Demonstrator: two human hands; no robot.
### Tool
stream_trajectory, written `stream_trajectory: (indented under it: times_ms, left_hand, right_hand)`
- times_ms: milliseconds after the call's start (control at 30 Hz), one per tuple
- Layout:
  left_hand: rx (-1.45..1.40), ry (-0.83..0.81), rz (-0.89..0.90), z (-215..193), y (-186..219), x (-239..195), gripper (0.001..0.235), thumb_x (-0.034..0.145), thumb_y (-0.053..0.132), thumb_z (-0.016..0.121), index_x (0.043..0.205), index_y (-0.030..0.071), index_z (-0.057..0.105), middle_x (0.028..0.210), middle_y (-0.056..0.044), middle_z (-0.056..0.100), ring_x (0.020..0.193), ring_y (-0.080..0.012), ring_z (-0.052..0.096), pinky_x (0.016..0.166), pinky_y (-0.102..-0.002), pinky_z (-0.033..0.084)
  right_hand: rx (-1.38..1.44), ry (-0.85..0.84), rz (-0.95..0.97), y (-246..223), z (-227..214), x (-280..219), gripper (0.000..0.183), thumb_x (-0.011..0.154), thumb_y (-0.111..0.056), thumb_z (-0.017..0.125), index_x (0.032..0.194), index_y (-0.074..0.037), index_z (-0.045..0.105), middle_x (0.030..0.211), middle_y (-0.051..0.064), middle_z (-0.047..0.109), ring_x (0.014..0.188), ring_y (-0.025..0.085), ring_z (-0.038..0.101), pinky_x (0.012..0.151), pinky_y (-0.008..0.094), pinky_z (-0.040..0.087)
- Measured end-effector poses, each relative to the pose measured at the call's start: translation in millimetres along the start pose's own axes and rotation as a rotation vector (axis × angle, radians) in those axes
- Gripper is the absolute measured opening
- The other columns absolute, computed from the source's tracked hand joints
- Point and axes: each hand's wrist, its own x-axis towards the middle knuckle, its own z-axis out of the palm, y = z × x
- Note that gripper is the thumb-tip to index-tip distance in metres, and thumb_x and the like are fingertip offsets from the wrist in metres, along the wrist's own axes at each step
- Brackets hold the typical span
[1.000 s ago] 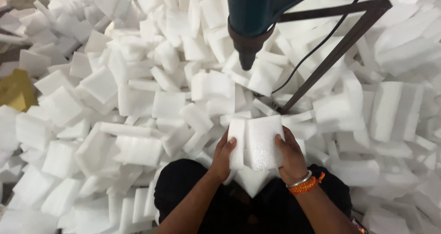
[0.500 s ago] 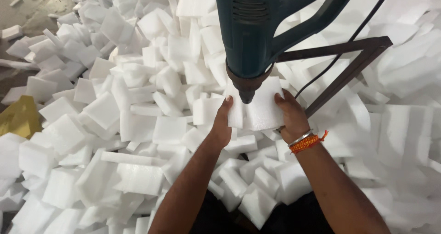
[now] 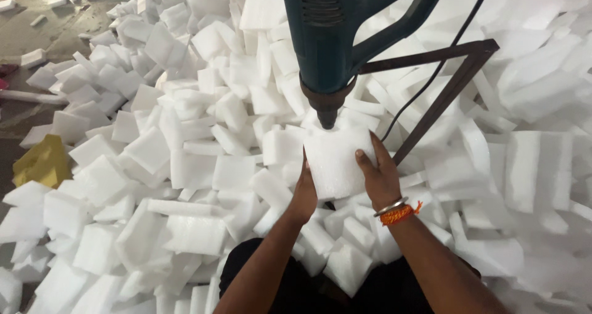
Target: The person sits on the floor and repeatedly picks up white foam blocks, pressing their edges together under a stationary heat gun to fuse them. The person handles the foam pieces one at a time, rotating them to apply heat to different sides before placing them back into the pile.
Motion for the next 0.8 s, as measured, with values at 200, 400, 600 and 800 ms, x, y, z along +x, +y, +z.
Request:
stream_trajectory:
  times_ms: [200,400,600,800]
  left_hand:
    - [0.163,0.025,0.028,7.5,-20.0,-64.1,0.067,0.111,0.046,0.026,0.164,0.007,0.018,0.165,-0.016,0.032,0.152,-0.0311,0.035,0.123,-0.042,0.032]
    - [0.539,0.101,0.091,-3.6,-15.7,-118.9,0.065,0.111,0.045,0.027,0.165,0.008,0.023,0.163,-0.020,0.038,0.150,-0.0355,0.042,0.123,-0.046,0.036]
    - [0.896,-0.131,0.576,-38.8,26.8,-155.0,0.120,0.081,0.075,0.060,0.166,0.005,0.012,0.170,-0.030,0.015,0.153,-0.0536,0.025,0.122,-0.061,0.026]
    - [0.572,-0.152,0.166,-24.1,43.0,-162.8,0.133,0.077,0.067,0.075,0.165,0.011,-0.007,0.161,-0.031,0.024,0.150,-0.0454,0.032,0.119,-0.057,0.033]
  right_hand:
    - [-0.013,-0.016,0.076,11.2,-3.6,-56.6,0.057,0.099,-0.021,0.060,0.150,-0.001,0.047,0.136,0.013,0.064,0.117,0.018,0.063,0.099,0.032,0.052]
    - [0.165,-0.040,0.292,24.9,-15.8,-93.2,0.060,0.094,-0.021,0.065,0.149,-0.003,0.049,0.138,0.011,0.062,0.120,0.019,0.059,0.101,0.032,0.050]
    - [0.375,-0.150,0.611,29.8,-34.6,-98.7,0.063,0.093,-0.027,0.066,0.145,0.005,0.050,0.128,0.015,0.065,0.117,0.025,0.062,0.100,0.038,0.051]
    - [0.449,-0.190,0.518,6.9,-51.1,-120.8,0.066,0.106,-0.037,0.057,0.161,-0.003,0.045,0.120,0.024,0.060,0.100,0.032,0.053,0.085,0.043,0.047]
